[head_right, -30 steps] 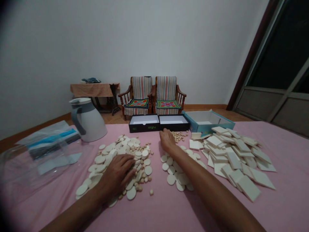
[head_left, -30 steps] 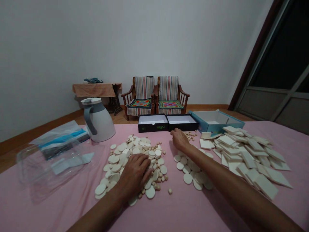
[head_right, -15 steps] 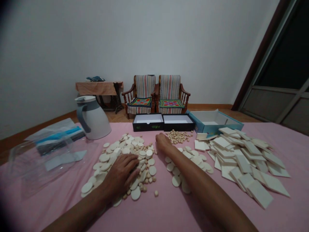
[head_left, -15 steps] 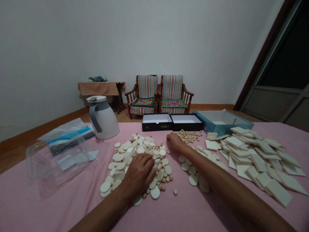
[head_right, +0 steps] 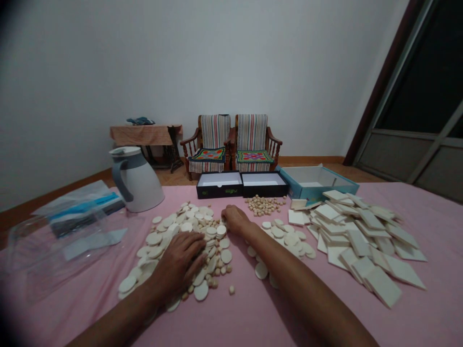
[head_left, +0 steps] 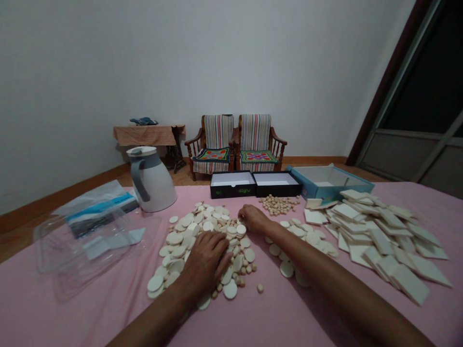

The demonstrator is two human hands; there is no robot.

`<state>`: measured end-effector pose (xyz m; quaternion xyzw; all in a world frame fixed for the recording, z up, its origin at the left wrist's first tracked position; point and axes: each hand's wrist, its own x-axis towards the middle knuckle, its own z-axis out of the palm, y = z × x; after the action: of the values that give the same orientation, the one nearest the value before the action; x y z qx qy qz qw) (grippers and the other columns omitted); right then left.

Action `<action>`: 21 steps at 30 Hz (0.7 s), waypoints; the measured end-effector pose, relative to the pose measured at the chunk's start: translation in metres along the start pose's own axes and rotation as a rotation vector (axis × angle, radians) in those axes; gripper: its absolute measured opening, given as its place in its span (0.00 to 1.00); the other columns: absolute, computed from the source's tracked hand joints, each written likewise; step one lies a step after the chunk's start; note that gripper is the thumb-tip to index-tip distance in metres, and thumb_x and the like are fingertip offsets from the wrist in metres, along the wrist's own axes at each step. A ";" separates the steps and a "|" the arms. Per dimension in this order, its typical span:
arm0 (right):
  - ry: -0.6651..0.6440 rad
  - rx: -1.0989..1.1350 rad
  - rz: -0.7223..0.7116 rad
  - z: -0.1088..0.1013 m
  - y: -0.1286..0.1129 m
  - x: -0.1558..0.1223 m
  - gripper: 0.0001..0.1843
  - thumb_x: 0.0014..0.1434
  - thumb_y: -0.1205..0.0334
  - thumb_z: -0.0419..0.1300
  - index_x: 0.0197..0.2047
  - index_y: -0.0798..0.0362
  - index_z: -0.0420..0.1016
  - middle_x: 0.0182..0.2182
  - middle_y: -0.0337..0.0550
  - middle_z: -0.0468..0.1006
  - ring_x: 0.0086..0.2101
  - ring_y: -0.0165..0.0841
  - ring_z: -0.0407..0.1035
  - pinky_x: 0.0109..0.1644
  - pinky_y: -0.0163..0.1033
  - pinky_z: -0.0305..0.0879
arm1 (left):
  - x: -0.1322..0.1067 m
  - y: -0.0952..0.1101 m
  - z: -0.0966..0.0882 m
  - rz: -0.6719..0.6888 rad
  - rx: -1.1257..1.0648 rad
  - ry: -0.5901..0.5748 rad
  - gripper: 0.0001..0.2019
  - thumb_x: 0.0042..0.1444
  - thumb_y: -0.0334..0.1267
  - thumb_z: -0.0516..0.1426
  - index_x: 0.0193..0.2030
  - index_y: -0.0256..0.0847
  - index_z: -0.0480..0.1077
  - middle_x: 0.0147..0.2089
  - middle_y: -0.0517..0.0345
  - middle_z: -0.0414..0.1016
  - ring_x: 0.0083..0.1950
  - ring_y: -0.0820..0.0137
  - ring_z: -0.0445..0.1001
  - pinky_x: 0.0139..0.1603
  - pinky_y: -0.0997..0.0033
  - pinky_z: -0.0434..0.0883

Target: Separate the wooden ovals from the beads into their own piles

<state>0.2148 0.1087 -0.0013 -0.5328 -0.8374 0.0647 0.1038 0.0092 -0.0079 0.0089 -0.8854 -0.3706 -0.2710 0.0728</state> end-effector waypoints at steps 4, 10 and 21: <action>0.063 -0.033 0.121 -0.012 0.010 -0.010 0.14 0.54 0.72 0.55 0.41 0.56 0.77 0.41 0.52 0.75 0.42 0.38 0.69 0.42 0.37 0.61 | 0.000 0.000 0.001 0.004 0.009 0.013 0.09 0.61 0.35 0.53 0.45 0.39 0.71 0.48 0.48 0.74 0.50 0.59 0.70 0.52 0.50 0.68; 0.171 -0.033 0.159 -0.032 0.010 -0.014 0.20 0.58 0.73 0.51 0.52 0.55 0.73 0.50 0.56 0.71 0.50 0.41 0.64 0.50 0.42 0.59 | 0.001 0.000 0.001 -0.001 0.005 0.002 0.07 0.60 0.35 0.53 0.43 0.39 0.71 0.48 0.49 0.75 0.50 0.59 0.71 0.57 0.46 0.64; 0.058 0.045 0.080 -0.009 -0.004 -0.013 0.16 0.53 0.72 0.57 0.43 0.51 0.78 0.39 0.45 0.77 0.40 0.33 0.70 0.41 0.33 0.62 | 0.000 0.000 0.001 -0.027 0.009 -0.035 0.09 0.61 0.36 0.52 0.45 0.39 0.71 0.49 0.50 0.75 0.52 0.60 0.70 0.61 0.43 0.59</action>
<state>0.2190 0.0955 0.0073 -0.5651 -0.8103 0.0723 0.1373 0.0098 -0.0074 0.0079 -0.8845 -0.3851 -0.2549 0.0669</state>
